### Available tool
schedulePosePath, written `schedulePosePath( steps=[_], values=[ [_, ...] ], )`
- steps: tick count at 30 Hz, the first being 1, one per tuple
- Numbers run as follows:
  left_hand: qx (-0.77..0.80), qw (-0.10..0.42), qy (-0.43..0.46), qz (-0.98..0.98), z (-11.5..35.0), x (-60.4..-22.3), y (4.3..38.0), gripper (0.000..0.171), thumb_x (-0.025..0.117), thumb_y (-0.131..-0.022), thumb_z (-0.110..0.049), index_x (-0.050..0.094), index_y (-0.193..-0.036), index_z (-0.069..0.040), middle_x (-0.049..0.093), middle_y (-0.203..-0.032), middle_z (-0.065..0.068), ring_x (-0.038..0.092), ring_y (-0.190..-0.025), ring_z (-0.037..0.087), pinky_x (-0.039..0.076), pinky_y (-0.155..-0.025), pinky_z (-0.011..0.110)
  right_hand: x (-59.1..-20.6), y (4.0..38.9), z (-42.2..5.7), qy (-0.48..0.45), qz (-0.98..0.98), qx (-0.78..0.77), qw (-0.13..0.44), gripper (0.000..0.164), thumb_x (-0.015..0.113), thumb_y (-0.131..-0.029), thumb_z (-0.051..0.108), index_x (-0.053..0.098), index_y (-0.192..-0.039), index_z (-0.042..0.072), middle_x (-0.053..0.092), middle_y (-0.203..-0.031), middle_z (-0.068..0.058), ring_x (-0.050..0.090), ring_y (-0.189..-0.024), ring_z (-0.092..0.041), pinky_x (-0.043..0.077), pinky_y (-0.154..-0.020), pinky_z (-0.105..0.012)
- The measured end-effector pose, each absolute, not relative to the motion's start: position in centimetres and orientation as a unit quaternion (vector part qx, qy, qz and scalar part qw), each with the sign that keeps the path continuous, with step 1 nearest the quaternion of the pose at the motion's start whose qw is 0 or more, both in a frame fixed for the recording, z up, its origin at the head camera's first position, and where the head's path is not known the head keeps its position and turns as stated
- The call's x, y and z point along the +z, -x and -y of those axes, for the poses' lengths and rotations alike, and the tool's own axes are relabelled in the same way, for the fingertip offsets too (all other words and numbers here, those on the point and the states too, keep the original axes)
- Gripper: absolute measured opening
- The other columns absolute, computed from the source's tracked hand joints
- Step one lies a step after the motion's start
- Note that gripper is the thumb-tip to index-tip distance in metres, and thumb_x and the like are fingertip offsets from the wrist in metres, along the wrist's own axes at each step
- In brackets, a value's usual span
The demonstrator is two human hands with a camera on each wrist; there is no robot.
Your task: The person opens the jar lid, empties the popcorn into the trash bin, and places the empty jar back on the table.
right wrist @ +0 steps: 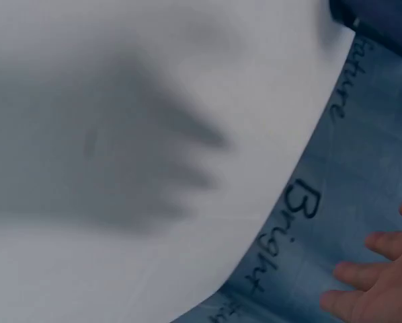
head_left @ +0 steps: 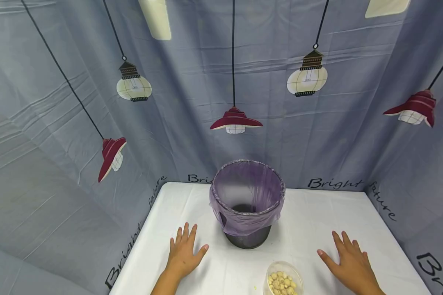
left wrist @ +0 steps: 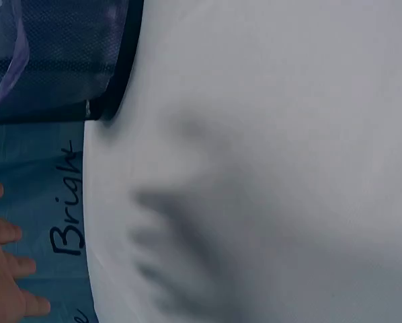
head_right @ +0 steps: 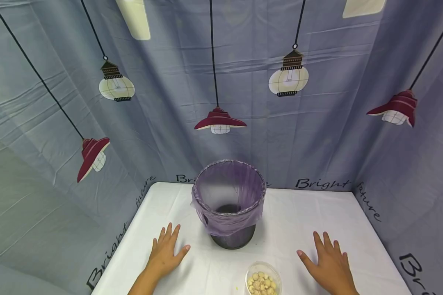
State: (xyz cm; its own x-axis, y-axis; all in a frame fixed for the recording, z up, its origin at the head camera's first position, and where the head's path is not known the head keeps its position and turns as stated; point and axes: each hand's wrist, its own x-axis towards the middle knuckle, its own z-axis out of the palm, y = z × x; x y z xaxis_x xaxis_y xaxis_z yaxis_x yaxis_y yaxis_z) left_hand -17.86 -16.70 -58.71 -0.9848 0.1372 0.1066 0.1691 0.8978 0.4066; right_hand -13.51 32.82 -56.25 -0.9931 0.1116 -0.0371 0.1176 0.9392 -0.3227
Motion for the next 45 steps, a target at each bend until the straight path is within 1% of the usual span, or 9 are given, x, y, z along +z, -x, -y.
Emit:
schedulePosePath(
  steps=[5, 12, 22, 25, 29, 36, 40, 43, 45],
  values=[
    [-0.245, 0.034, 0.095, 0.964, 15.3, -59.4, 17.1, 0.088, 0.044, -0.091, -0.075, 0.036, -0.154, -0.015, 0.029, -0.159, 0.022, 0.024, -0.145, 0.049, 0.023, -0.106, 0.076, -55.3, 12.9, -31.2, -0.033, -0.983, -0.18, -0.01, 0.102, 0.05, -0.09, 0.073, 0.034, -0.148, -0.009, 0.022, -0.149, -0.044, 0.022, -0.129, -0.07, 0.017, -0.098, -0.083],
    [-0.308, -0.001, 0.125, 0.943, 13.2, -60.9, 15.7, 0.088, 0.045, -0.092, -0.072, 0.037, -0.153, -0.01, 0.029, -0.158, 0.026, 0.028, -0.142, 0.053, 0.03, -0.103, 0.075, -54.4, 12.0, -28.3, -0.004, -0.983, -0.181, -0.012, 0.102, 0.052, -0.088, 0.074, 0.034, -0.151, -0.004, 0.025, -0.153, -0.037, 0.028, -0.132, -0.063, 0.034, -0.091, -0.08],
    [-0.389, -0.02, 0.191, 0.901, 9.2, -61.6, 13.8, 0.077, 0.05, -0.099, -0.056, 0.036, -0.151, -0.001, 0.035, -0.152, 0.031, 0.037, -0.137, 0.052, 0.037, -0.102, 0.07, -54.1, 11.1, -24.9, 0.026, -0.978, -0.202, 0.046, 0.097, 0.055, -0.087, 0.072, 0.033, -0.154, 0.005, 0.023, -0.158, -0.031, 0.04, -0.132, -0.056, 0.049, -0.077, -0.072],
    [-0.421, -0.055, 0.21, 0.881, 7.9, -61.9, 13.3, 0.075, 0.051, -0.1, -0.052, 0.036, -0.151, 0.0, 0.034, -0.154, 0.03, 0.036, -0.14, 0.048, 0.035, -0.107, 0.066, -54.0, 10.8, -23.8, 0.03, -0.975, -0.21, 0.062, 0.097, 0.058, -0.086, 0.072, 0.035, -0.153, 0.006, 0.025, -0.158, -0.028, 0.044, -0.129, -0.056, 0.05, -0.074, -0.071],
    [-0.457, -0.107, 0.223, 0.854, 6.6, -62.0, 13.2, 0.075, 0.05, -0.1, -0.054, 0.032, -0.154, -0.006, 0.03, -0.159, 0.023, 0.029, -0.145, 0.042, 0.03, -0.112, 0.063, -54.1, 10.3, -22.7, 0.034, -0.972, -0.221, 0.072, 0.094, 0.058, -0.086, 0.071, 0.038, -0.152, 0.006, 0.029, -0.157, -0.027, 0.047, -0.127, -0.055, 0.049, -0.074, -0.072],
    [-0.453, -0.11, 0.305, 0.831, 6.0, -63.0, 13.6, 0.079, 0.06, -0.096, -0.047, 0.024, -0.157, -0.012, 0.025, -0.16, 0.023, 0.026, -0.149, 0.034, 0.032, -0.115, 0.054, -55.1, 10.0, -22.1, 0.051, -0.962, -0.254, 0.082, 0.083, 0.057, -0.091, 0.063, 0.042, -0.15, 0.006, 0.032, -0.155, -0.028, 0.05, -0.124, -0.054, 0.049, -0.073, -0.072],
    [-0.433, -0.098, 0.382, 0.811, 5.9, -65.2, 14.6, 0.093, 0.059, -0.093, -0.057, 0.015, -0.159, -0.01, 0.022, -0.161, 0.026, 0.022, -0.15, 0.031, 0.033, -0.116, 0.048, -55.5, 9.8, -21.7, 0.068, -0.959, -0.265, 0.08, 0.081, 0.061, -0.09, 0.06, 0.044, -0.148, 0.005, 0.034, -0.154, -0.028, 0.052, -0.122, -0.055, 0.05, -0.068, -0.071],
    [-0.428, -0.114, 0.402, 0.802, 5.4, -66.1, 14.8, 0.101, 0.059, -0.09, -0.064, 0.012, -0.159, -0.009, 0.021, -0.162, 0.024, 0.021, -0.151, 0.029, 0.032, -0.116, 0.045, -55.9, 9.6, -21.3, 0.074, -0.955, -0.271, 0.09, 0.082, 0.063, -0.088, 0.06, 0.046, -0.148, 0.005, 0.035, -0.155, -0.027, 0.051, -0.122, -0.055, 0.05, -0.067, -0.071],
    [-0.44, -0.147, 0.39, 0.795, 4.8, -65.7, 14.4, 0.1, 0.064, -0.09, -0.059, 0.012, -0.16, -0.009, 0.019, -0.162, 0.024, 0.019, -0.151, 0.029, 0.03, -0.117, 0.046, -56.2, 9.6, -21.0, 0.082, -0.951, -0.282, 0.098, 0.083, 0.064, -0.088, 0.058, 0.045, -0.147, 0.003, 0.033, -0.154, -0.029, 0.049, -0.122, -0.058, 0.049, -0.07, -0.072]
  ],
)
